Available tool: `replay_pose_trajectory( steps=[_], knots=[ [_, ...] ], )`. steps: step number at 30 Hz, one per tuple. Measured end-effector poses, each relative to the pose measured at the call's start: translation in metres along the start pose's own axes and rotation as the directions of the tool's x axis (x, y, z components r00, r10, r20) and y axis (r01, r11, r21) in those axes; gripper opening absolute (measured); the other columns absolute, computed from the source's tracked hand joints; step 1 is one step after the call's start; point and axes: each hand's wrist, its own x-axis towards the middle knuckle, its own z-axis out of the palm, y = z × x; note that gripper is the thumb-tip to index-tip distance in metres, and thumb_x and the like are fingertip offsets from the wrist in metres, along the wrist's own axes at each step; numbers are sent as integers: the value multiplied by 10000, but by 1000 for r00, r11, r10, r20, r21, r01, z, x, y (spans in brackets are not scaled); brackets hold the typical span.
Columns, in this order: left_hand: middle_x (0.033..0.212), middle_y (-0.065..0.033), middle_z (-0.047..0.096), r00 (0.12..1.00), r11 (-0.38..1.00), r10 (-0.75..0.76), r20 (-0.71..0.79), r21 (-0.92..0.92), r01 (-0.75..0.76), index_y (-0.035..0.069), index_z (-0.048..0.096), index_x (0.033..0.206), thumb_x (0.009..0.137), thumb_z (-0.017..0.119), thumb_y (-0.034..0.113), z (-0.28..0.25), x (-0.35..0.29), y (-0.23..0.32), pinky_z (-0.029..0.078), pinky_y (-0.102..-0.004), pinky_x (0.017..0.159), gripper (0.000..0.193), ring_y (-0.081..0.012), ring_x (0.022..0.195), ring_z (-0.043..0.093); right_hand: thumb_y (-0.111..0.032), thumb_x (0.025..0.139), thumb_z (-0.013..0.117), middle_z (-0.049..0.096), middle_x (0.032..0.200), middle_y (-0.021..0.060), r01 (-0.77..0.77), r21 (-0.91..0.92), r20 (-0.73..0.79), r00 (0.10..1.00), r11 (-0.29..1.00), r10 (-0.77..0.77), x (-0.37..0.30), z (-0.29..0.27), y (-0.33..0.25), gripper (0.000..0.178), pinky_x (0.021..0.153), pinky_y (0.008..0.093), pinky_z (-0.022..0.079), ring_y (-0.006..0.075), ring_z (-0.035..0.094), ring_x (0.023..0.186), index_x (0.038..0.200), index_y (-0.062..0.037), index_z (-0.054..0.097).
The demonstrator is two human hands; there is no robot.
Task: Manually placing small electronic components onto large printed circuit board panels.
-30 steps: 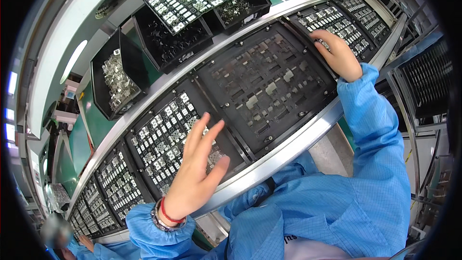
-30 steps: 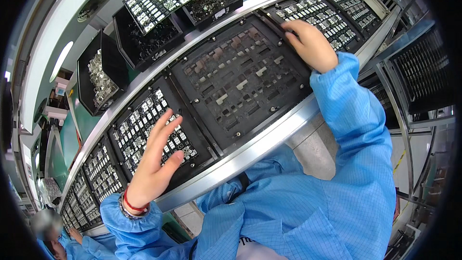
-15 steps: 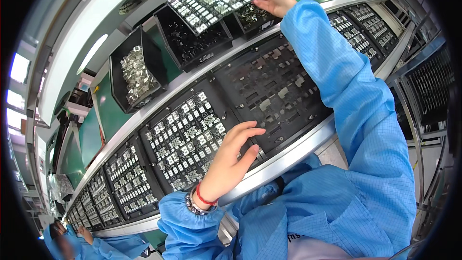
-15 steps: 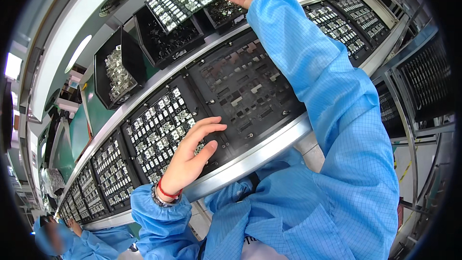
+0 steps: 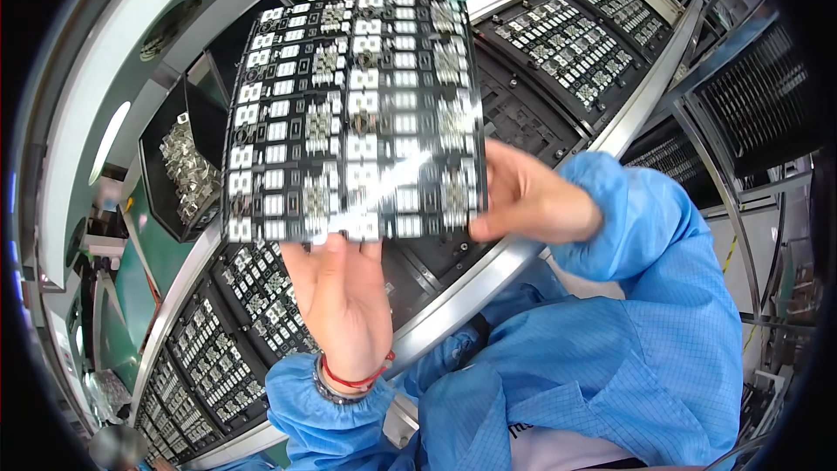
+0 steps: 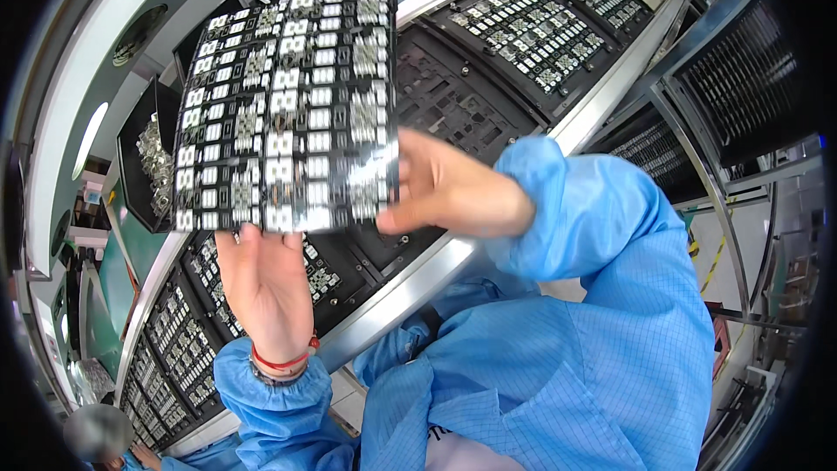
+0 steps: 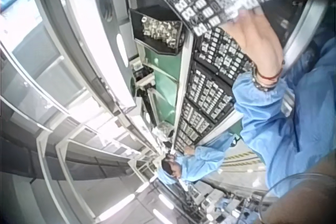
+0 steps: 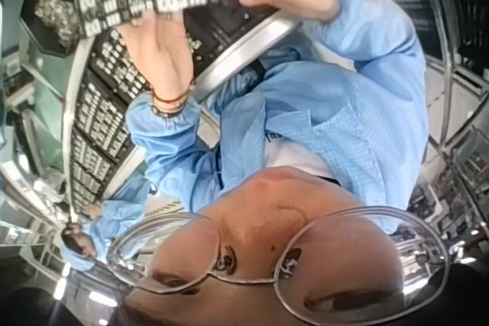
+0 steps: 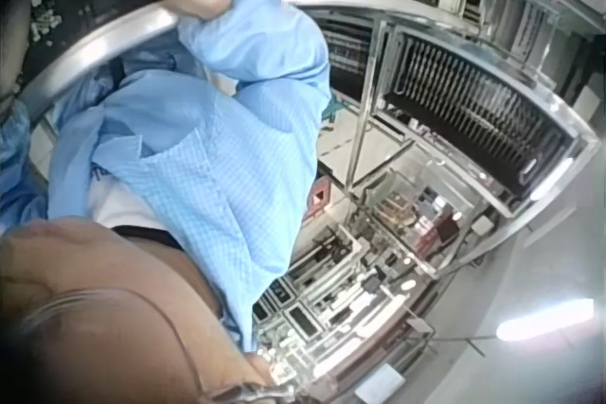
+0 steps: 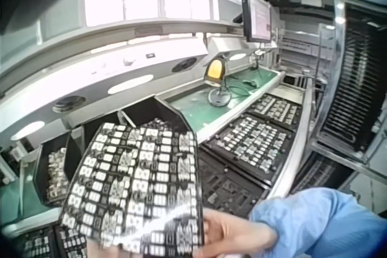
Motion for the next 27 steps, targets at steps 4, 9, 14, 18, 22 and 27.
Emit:
replay_pose_trajectory(
  steps=[4, 9, 14, 18, 22, 27],
  knots=[
    [1307, -146, 424, 996, 996, -76, -53, 50, 79, 50, 245, 1378, 883, 418, -43, -7, 0, 5, 412, -410, 970, 532, -246, 1163, 471, 148, 799, 549, 438, 1341, 143, -97, -130, 149, 982, 987, 116, -19, -37, -5, 735, 942, 367, 463, 234, 509, 1155, 1417, -52, 204],
    [1255, -131, 484, 951, 951, -308, -2, -16, 308, 14, 317, 1329, 877, 415, -15, -23, 8, 7, 400, -395, 984, 464, -246, 1152, 495, -293, 916, 459, 501, 1229, 175, 163, 68, -316, 939, 984, -133, -35, -108, -41, 485, 846, 369, 513, 250, 581, 986, 1303, -12, 377],
    [1248, -122, 505, 876, 876, -483, 8, -15, 483, 35, 332, 1326, 861, 433, -37, -31, 3, -16, 430, -382, 933, 481, -233, 1097, 533, -54, 826, 543, 529, 1214, 90, -86, -588, -365, 916, 804, -169, -41, -105, -34, 496, 893, 259, 418, 144, 537, 1024, 1309, -10, 438],
    [1251, -113, 505, 821, 823, -560, 107, -45, 567, 44, 332, 1333, 891, 444, -16, -38, 11, -23, 441, -365, 919, 460, -212, 1096, 530, 26, 824, 490, 528, 1249, 111, -105, -473, -434, 892, 875, -128, -39, -99, -31, 502, 980, 274, 358, 166, 511, 1119, 1321, 0, 422],
    [1487, -171, 148, 857, 768, -514, -32, 429, 477, 66, 16, 1446, 877, 477, -19, -35, 14, -24, 336, -348, 1023, 736, -257, 1296, 338, 3, 827, 490, 487, 1301, 109, 9, -571, -454, 829, 821, -326, -33, -111, -21, 499, 998, 272, 331, 170, 462, 1178, 1320, 16, 416],
    [1481, -145, 187, 961, 609, -231, 153, 793, 20, 57, 216, 1427, 847, 499, -23, -47, 10, -26, 329, -382, 1029, 649, -284, 1305, 331, -52, 847, 522, 423, 1376, 107, -50, -685, -456, 808, 727, -373, -29, -128, -22, 481, 1087, 321, 205, 193, 346, 1298, 1314, 15, 426]
  ],
)
